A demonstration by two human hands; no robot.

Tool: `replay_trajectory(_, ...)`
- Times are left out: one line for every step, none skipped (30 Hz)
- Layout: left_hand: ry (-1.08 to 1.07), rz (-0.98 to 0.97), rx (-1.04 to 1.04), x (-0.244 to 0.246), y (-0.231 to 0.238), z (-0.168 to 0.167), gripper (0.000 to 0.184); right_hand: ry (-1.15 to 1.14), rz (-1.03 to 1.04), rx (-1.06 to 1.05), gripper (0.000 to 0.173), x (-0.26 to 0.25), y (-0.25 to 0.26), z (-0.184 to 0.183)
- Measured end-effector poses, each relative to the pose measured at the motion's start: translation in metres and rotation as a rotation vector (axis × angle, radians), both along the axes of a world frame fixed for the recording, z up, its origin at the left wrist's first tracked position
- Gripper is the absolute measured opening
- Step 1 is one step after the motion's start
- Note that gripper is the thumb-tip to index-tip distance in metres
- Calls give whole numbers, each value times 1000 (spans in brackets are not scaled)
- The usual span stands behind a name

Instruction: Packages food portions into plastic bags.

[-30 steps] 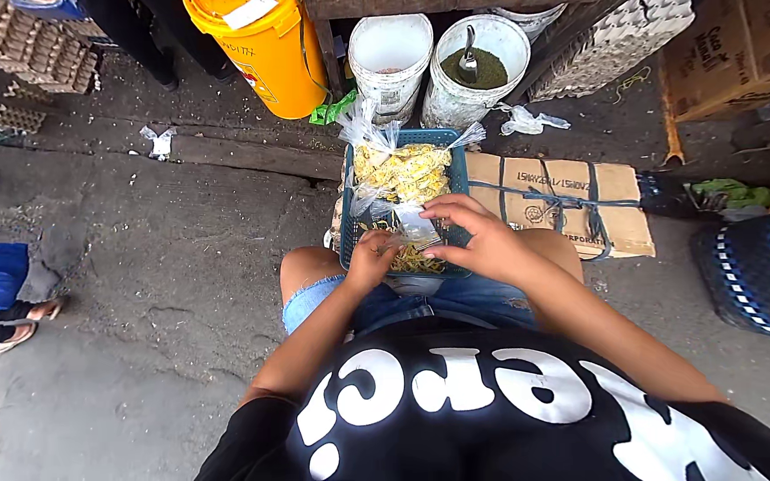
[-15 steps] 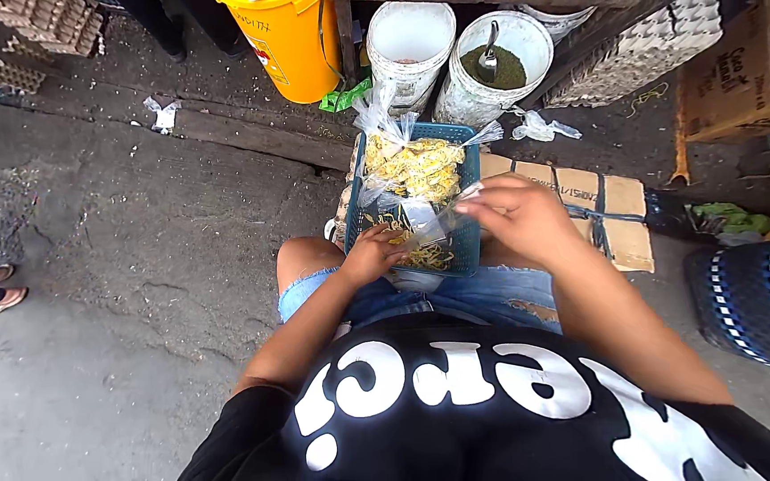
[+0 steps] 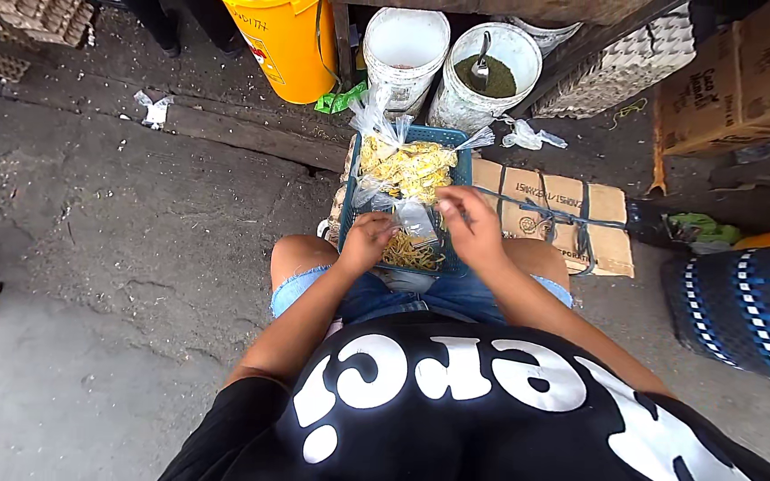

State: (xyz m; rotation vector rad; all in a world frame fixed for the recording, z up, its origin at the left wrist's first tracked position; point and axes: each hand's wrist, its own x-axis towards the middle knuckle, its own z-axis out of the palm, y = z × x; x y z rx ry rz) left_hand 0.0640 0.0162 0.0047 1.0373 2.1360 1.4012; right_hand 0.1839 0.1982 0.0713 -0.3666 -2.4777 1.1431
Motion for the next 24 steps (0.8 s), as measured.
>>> replay_trajectory(-67,30,-2,0,-4,-6,16,-96,-27,19,31,-5,7,-10)
replay_trajectory(-127,55,10,2,-6,-12,16,-256,17,75,29,-9,13,-21)
replay_trajectory(-181,73,28,4,-7,-15,15,-459,125,138,28,-14,16,-32)
replay_trajectory(-229,83,55,7,-6,-16,14,-663,258,194,30,-19,13,-42)
replay_trajectory(-273,84,80,10,-5,-15,14,-803,370,237,33,-24,7,-51)
replay_trajectory(-309,83,94,12,-4,-14,14,-878,440,273,37,-27,-1,-59)
replay_trajectory(-332,82,101,13,-3,-14,14,-914,471,296,41,-29,-7,-66)
replay_trajectory(-335,83,105,13,-2,-15,14,-941,475,314,42,-32,-10,-72)
replay_trajectory(-326,86,106,14,-2,-18,14,-957,467,320,39,-33,-10,-77)
replay_trajectory(-311,91,106,14,-2,-21,15,-956,452,305,34,-33,-8,-80)
replay_trajectory(-299,96,106,13,-3,-22,16,-918,428,278,30,-32,-5,-78)
replay_trajectory(-290,98,105,13,-4,-22,17,-846,395,227,27,-28,-2,-74)
replay_trajectory(-290,100,105,13,-5,-21,18,-768,357,159,25,-23,2,-66)
replay_trajectory(-302,101,106,13,-6,-21,21,-715,321,92,24,-19,5,-57)
replay_trajectory(-319,102,108,14,-6,-20,24,-676,291,36,24,-14,9,-49)
replay_trajectory(-332,103,111,15,-6,-19,28,-666,272,-13,25,-9,13,-42)
replay_trajectory(-339,100,117,16,-4,-18,29,-656,251,-57,26,-5,17,-36)
replay_trajectory(-334,93,123,16,-2,-16,30,-627,222,-103,27,-2,21,-30)
replay_trajectory(-321,82,131,17,1,-15,28,-588,189,-148,27,1,23,-23)
replay_trajectory(-304,70,135,17,3,-15,26,-541,160,-192,26,5,25,-17)
replay_trajectory(-285,61,134,18,5,-15,25,-486,136,-236,25,9,26,-11)
replay_trajectory(-272,54,132,18,6,-15,23,-432,116,-271,24,14,27,-6)
replay_trajectory(-271,50,131,19,6,-15,21,-373,104,-286,23,18,27,-2)
replay_trajectory(-274,50,128,19,6,-16,19,-315,92,-285,22,23,27,2)
